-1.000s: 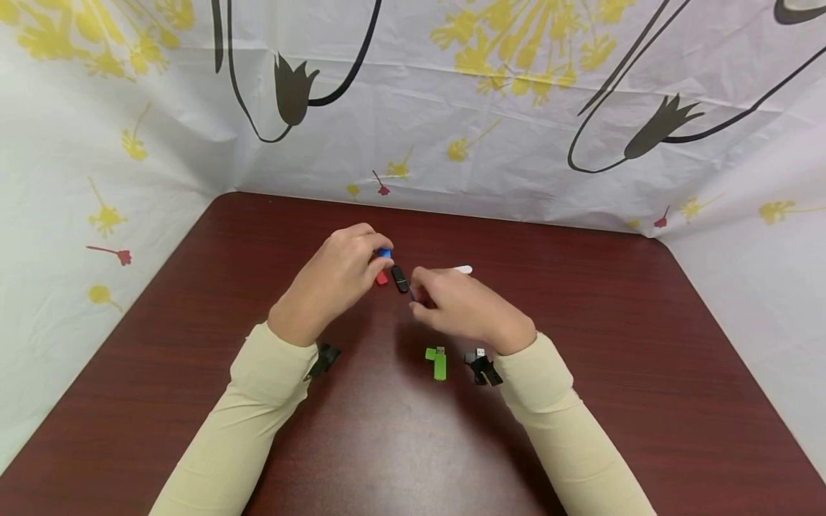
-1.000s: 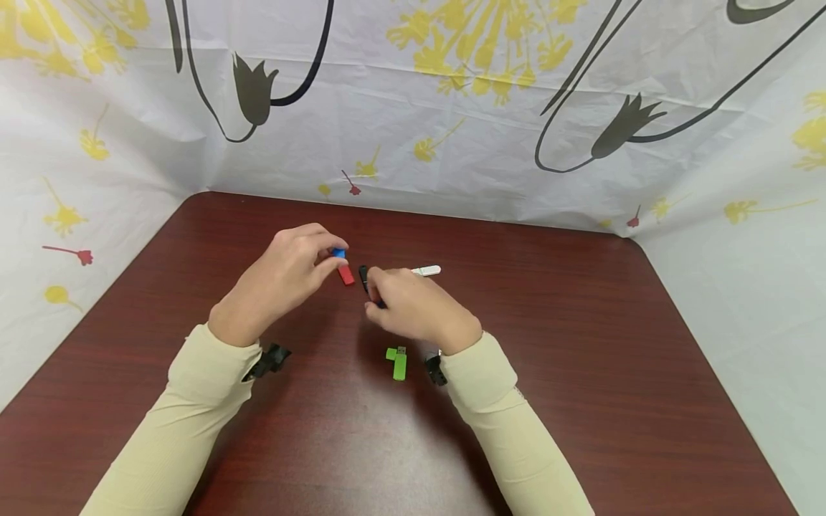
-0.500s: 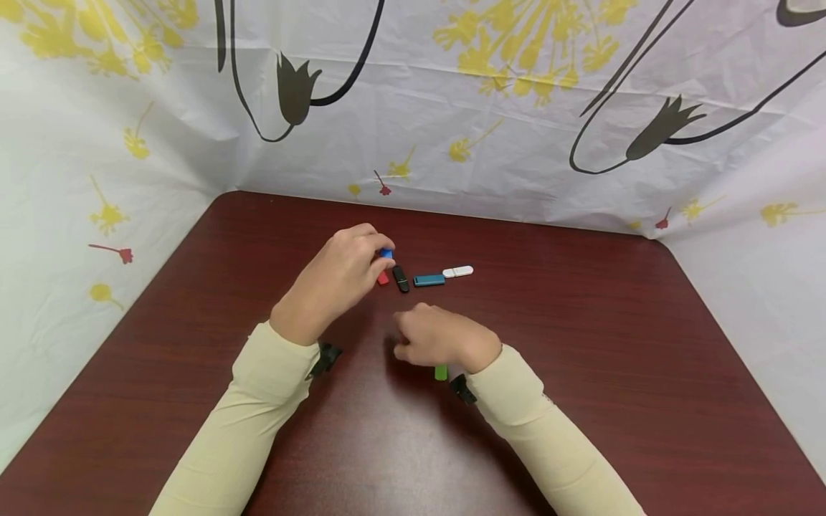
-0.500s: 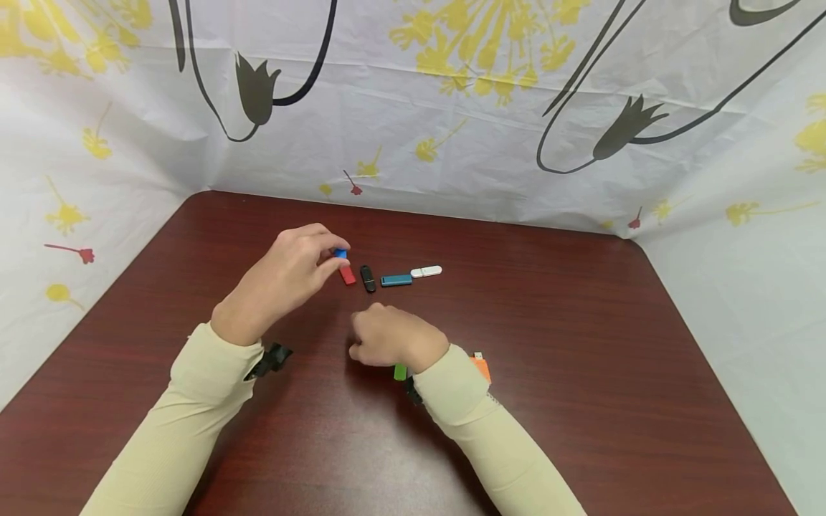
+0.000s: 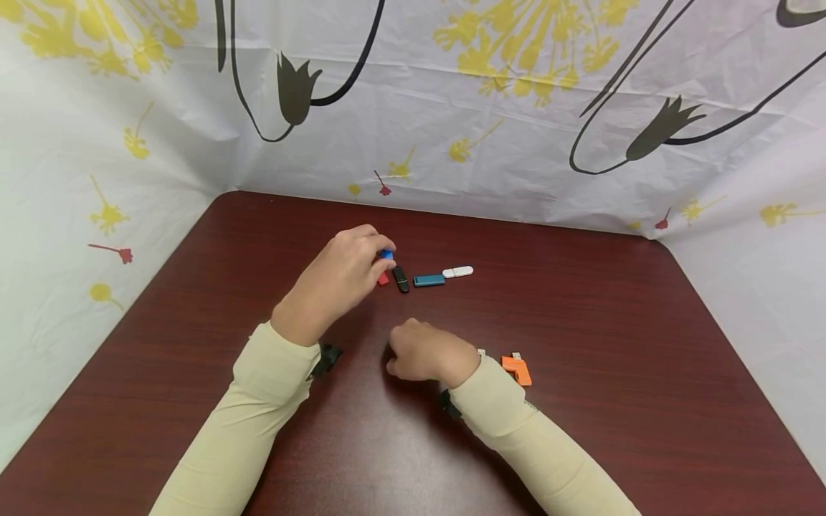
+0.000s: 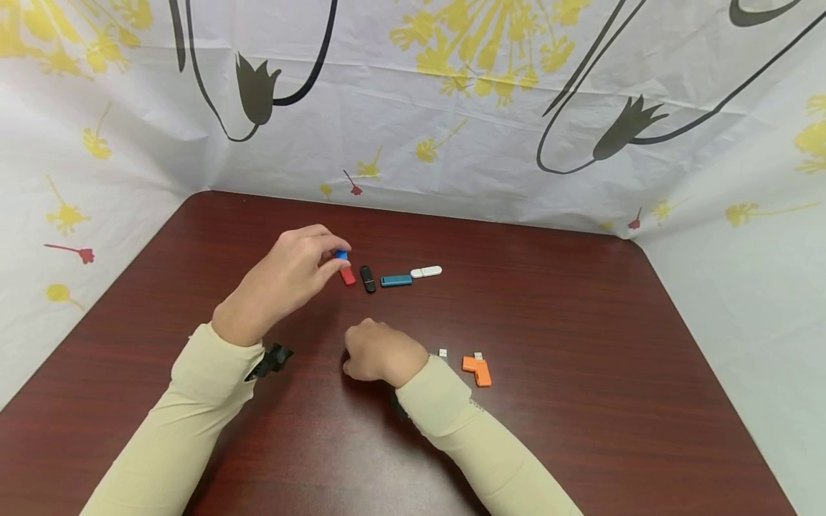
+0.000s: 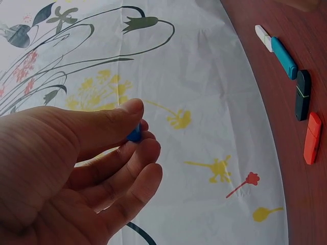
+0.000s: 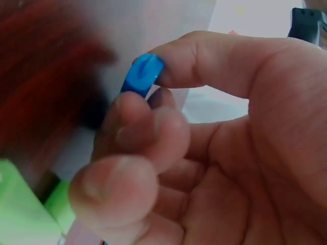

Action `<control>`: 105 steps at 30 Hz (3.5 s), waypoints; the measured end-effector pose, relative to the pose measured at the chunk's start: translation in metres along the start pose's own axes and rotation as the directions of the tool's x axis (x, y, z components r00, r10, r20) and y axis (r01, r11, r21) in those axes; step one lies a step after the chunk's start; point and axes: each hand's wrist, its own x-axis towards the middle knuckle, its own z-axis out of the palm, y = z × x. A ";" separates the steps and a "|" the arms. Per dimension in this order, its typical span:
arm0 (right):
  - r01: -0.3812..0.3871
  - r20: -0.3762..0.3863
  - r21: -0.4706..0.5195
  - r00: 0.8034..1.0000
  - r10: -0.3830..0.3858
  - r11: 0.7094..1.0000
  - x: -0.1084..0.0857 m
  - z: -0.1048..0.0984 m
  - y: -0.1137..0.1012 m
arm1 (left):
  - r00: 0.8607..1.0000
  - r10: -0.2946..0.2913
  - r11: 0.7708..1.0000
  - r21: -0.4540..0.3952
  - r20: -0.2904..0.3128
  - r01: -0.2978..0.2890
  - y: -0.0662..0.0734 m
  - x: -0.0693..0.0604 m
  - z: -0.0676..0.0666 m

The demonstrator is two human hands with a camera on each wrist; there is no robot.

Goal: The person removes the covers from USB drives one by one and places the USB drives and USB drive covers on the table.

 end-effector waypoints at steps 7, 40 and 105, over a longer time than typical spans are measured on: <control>-0.049 0.006 0.050 0.999 0.049 0.998 -0.039 -0.029 -0.040 | 1.000 0.007 1.000 0.006 -0.003 -0.007 0.001 0.000 0.001; -0.007 -0.197 0.156 0.980 0.038 0.988 -0.081 -0.089 0.001 | 0.848 -0.226 0.974 0.095 0.479 0.206 -0.002 -0.001 0.016; -0.056 -0.193 0.144 0.978 0.083 0.988 -0.096 -0.108 0.035 | 0.744 -0.224 0.974 0.158 0.629 0.159 0.019 -0.008 0.066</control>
